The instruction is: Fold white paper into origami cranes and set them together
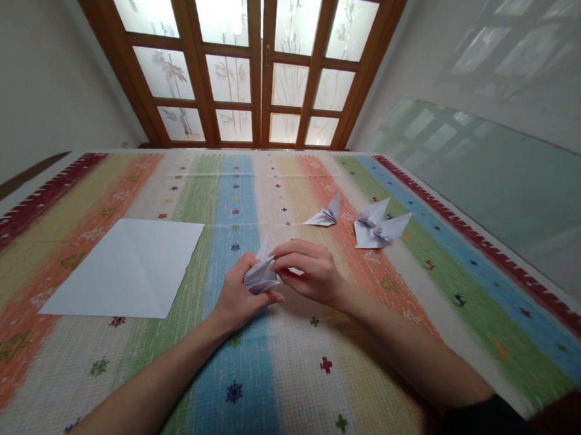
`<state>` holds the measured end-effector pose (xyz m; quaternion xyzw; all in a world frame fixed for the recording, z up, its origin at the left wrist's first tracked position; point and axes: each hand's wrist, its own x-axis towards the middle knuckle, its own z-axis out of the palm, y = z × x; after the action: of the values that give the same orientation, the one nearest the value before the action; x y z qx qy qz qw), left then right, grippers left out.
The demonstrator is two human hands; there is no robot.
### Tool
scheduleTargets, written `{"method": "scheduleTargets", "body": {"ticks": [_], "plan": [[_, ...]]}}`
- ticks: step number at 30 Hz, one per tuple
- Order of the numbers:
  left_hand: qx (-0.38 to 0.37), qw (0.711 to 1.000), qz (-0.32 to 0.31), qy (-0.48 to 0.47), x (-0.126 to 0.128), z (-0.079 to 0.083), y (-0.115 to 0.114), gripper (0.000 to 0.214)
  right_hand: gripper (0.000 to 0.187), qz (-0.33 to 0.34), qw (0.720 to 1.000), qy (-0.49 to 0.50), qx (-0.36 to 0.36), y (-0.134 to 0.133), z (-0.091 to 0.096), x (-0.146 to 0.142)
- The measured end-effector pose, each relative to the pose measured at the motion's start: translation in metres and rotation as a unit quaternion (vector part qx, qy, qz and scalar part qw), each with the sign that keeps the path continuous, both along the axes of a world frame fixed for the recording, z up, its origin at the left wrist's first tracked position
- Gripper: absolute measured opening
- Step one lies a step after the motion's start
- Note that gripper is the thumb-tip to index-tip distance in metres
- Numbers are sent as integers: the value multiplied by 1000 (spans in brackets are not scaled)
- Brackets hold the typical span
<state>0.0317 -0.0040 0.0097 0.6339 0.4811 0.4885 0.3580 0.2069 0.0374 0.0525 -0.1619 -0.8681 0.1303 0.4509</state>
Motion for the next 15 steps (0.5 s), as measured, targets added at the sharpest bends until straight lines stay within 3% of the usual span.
{"method": "scheduleTargets", "body": {"ticks": [10, 15], "plan": [[3, 1000, 8, -20, 0, -1, 1, 39, 19, -28, 997, 18, 74, -2, -6, -3], [-17, 999, 14, -40, 1, 2, 0, 40, 15, -50, 998, 34, 15, -2, -9, -2]]}}
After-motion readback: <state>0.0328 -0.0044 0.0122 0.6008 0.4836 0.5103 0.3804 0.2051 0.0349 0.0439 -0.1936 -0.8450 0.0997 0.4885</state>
